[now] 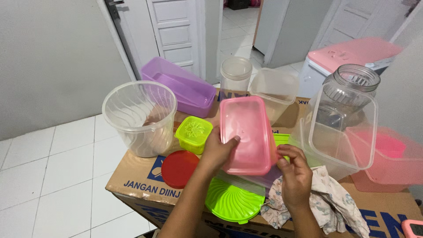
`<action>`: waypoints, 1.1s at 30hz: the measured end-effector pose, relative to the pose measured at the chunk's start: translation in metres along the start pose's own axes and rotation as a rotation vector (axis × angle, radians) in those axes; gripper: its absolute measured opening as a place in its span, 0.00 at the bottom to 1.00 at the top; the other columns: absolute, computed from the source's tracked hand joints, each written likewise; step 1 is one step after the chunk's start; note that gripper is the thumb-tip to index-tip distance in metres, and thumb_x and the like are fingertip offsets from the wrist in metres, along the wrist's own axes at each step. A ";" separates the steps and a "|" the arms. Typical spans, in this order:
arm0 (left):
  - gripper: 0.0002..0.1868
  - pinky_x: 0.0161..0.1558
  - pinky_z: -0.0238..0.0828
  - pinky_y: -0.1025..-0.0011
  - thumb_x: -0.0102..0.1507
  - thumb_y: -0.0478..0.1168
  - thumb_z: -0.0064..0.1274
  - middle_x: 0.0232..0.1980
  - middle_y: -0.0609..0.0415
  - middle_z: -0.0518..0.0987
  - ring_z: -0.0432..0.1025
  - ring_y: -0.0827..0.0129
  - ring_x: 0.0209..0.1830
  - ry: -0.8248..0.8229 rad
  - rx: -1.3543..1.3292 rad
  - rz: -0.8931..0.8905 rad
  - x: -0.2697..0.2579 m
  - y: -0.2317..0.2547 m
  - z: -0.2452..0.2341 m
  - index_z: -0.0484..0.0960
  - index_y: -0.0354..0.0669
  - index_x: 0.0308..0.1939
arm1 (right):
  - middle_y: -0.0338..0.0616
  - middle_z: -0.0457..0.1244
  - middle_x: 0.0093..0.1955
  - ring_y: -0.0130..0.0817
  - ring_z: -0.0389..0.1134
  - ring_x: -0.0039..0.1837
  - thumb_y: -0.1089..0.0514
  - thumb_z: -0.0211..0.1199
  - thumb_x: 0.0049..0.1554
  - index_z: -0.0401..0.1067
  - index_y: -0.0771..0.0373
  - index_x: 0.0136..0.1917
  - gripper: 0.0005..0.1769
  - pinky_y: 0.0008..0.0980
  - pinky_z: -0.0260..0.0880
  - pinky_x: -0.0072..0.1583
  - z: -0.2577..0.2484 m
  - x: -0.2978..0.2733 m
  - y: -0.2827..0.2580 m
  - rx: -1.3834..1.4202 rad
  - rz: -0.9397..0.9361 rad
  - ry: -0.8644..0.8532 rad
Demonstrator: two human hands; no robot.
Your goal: The person wipes several plastic and glass containers with a cloth, then opens and closes various plastic containers with colored lids, stacking them on a cardboard box. The person handles each container individually, aligning lids and placing them in a pile.
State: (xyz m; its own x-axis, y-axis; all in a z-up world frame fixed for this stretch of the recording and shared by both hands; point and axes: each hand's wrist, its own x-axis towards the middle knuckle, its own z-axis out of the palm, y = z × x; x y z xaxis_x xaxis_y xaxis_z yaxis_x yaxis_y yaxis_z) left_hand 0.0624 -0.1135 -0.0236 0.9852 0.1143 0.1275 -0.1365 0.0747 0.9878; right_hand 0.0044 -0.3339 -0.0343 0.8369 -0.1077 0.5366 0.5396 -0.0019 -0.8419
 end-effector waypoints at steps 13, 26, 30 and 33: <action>0.29 0.54 0.76 0.64 0.54 0.40 0.68 0.54 0.43 0.81 0.78 0.61 0.52 -0.031 0.238 0.186 -0.004 0.007 0.011 0.75 0.35 0.56 | 0.53 0.63 0.68 0.33 0.67 0.64 0.69 0.60 0.56 0.57 0.71 0.75 0.34 0.33 0.68 0.65 0.033 0.013 0.016 0.274 0.457 0.182; 0.38 0.65 0.76 0.63 0.59 0.38 0.67 0.60 0.46 0.71 0.74 0.59 0.63 -0.115 -0.037 0.325 -0.012 0.014 0.011 0.72 0.41 0.72 | 0.48 0.66 0.64 0.31 0.67 0.64 0.62 0.55 0.68 0.65 0.72 0.71 0.20 0.33 0.67 0.67 0.039 0.003 0.007 0.417 0.162 0.281; 0.33 0.67 0.69 0.59 0.59 0.42 0.69 0.66 0.44 0.69 0.68 0.55 0.66 -0.099 0.020 0.452 -0.009 0.001 0.009 0.75 0.40 0.66 | 0.47 0.65 0.65 0.31 0.67 0.64 0.56 0.51 0.69 0.63 0.70 0.72 0.22 0.34 0.67 0.67 0.041 0.002 0.007 0.410 0.170 0.316; 0.26 0.76 0.60 0.57 0.66 0.44 0.65 0.72 0.43 0.69 0.63 0.52 0.76 -0.155 0.102 0.652 -0.004 -0.002 0.004 0.76 0.41 0.65 | 0.43 0.66 0.66 0.29 0.67 0.64 0.55 0.50 0.66 0.62 0.66 0.74 0.25 0.32 0.67 0.66 0.044 0.001 0.008 0.472 0.220 0.371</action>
State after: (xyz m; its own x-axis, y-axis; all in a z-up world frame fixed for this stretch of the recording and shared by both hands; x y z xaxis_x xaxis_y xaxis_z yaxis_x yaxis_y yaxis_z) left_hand 0.0593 -0.1182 -0.0256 0.7091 -0.0399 0.7040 -0.7050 -0.0561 0.7070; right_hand 0.0139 -0.2904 -0.0378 0.8910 -0.3927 0.2278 0.4120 0.4887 -0.7690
